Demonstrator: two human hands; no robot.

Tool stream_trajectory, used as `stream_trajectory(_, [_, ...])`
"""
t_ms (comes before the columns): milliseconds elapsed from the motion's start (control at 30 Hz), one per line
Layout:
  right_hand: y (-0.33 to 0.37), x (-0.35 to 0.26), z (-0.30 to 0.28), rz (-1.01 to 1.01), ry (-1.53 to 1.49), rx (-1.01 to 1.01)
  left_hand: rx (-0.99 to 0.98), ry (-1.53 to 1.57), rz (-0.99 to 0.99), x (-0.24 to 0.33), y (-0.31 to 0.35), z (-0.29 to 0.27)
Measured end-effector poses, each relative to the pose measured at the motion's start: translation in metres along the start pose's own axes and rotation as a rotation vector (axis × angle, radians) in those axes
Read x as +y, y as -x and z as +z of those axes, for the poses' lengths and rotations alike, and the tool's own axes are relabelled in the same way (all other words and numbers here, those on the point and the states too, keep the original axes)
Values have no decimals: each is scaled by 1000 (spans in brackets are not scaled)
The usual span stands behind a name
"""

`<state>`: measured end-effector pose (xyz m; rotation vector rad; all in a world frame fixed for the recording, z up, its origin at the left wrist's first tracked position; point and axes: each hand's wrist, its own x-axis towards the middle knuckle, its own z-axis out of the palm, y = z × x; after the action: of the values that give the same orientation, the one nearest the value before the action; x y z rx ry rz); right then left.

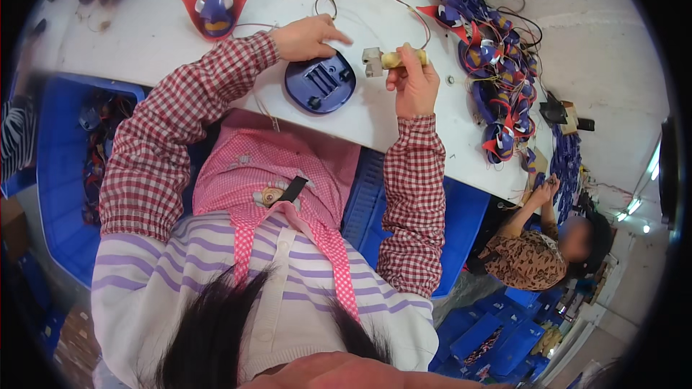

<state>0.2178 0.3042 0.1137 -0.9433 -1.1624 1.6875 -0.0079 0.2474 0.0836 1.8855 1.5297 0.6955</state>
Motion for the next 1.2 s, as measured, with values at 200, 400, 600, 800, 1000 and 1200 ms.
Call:
stream_trajectory(200, [-1, 22, -2, 86, -100, -55, 822, -103, -58, 29, 77, 30])
stream_trajectory(400, [16, 25, 5, 65, -108, -81, 606, -277, -235, 14, 86, 47])
stream_trajectory(600, [37, 13, 20, -100, 82, -212, 529, -235, -275, 19, 59, 35])
stream_trajectory(800, [49, 28, 29, -658, 745, -319, 519, -284, -311, 15, 47, 44])
stream_trajectory(1000, [62, 39, 46, -666, 863, -256, 584, -304, -257, 8, 46, 48])
stream_trajectory(1200, [63, 45, 54, -714, 986, -208, 529, -330, -328, 12, 46, 50])
